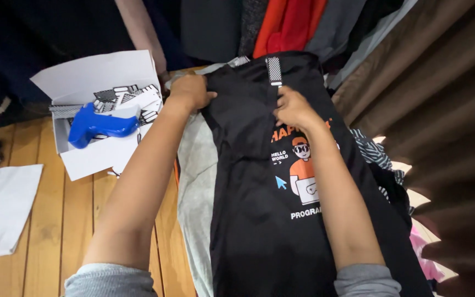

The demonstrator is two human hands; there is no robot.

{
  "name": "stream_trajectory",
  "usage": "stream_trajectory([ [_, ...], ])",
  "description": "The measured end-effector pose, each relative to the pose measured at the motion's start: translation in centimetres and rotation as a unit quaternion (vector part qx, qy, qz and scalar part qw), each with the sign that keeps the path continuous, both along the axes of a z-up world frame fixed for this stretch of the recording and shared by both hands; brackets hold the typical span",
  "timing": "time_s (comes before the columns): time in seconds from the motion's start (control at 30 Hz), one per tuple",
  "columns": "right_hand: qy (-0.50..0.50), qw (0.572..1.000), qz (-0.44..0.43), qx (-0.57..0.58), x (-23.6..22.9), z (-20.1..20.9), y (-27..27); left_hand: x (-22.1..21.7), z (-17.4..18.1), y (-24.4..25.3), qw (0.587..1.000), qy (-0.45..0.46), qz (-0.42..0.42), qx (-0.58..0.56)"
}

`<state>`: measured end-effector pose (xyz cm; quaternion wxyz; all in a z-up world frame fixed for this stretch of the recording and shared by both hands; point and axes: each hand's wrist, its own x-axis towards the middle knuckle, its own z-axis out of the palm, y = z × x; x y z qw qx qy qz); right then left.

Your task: The person is organizing and folding various clothing items, including a grey dress, a black t-shirt, and a blue striped shirt, while stapling tags to them.

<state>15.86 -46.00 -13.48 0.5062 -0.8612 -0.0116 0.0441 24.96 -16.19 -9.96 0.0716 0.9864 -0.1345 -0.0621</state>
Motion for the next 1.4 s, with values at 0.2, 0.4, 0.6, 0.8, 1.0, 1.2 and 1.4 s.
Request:
stream_trajectory([
  [0.2, -0.053, 0.959, -0.024, -0.278, -2.9, 6.6, 2.9, 5.4, -4.4, 1.5, 0.989, -0.082, 0.050, -0.112],
  [0.4, 0.111, 0.906, 0.196, -0.358, -14.6, 13.9, 14.6, 4.5, -5.0, 2.6, 0.963, -0.106, 0.058, -0.242],
  [0.6, -0.124, 0.955, 0.211, -0.167, -16.2, 8.3, 15.6, 1.6, 0.7, 2.5, 0.959, -0.280, 0.031, 0.016],
  [0.8, -0.100, 0.961, 0.244, -0.079, -14.4, 6.4, 19.1, 5.2, -2.3, 1.5, 0.878, -0.439, 0.049, 0.184],
  [1.0, -0.144, 0.950, 0.276, -0.032, -16.6, 1.3, 19.5, 4.8, -11.2, 2.5, 0.850, -0.473, -0.012, 0.231],
  [1.2, -0.295, 0.930, 0.217, -0.028, -18.9, 2.7, 15.4, -8.7, -1.1, -3.8, 0.927, -0.348, -0.131, 0.042],
  [1.4, -0.323, 0.884, -0.005, -0.338, -18.5, 0.0, 1.9, -14.1, 0.0, -6.2, 0.982, -0.092, -0.157, -0.043],
])
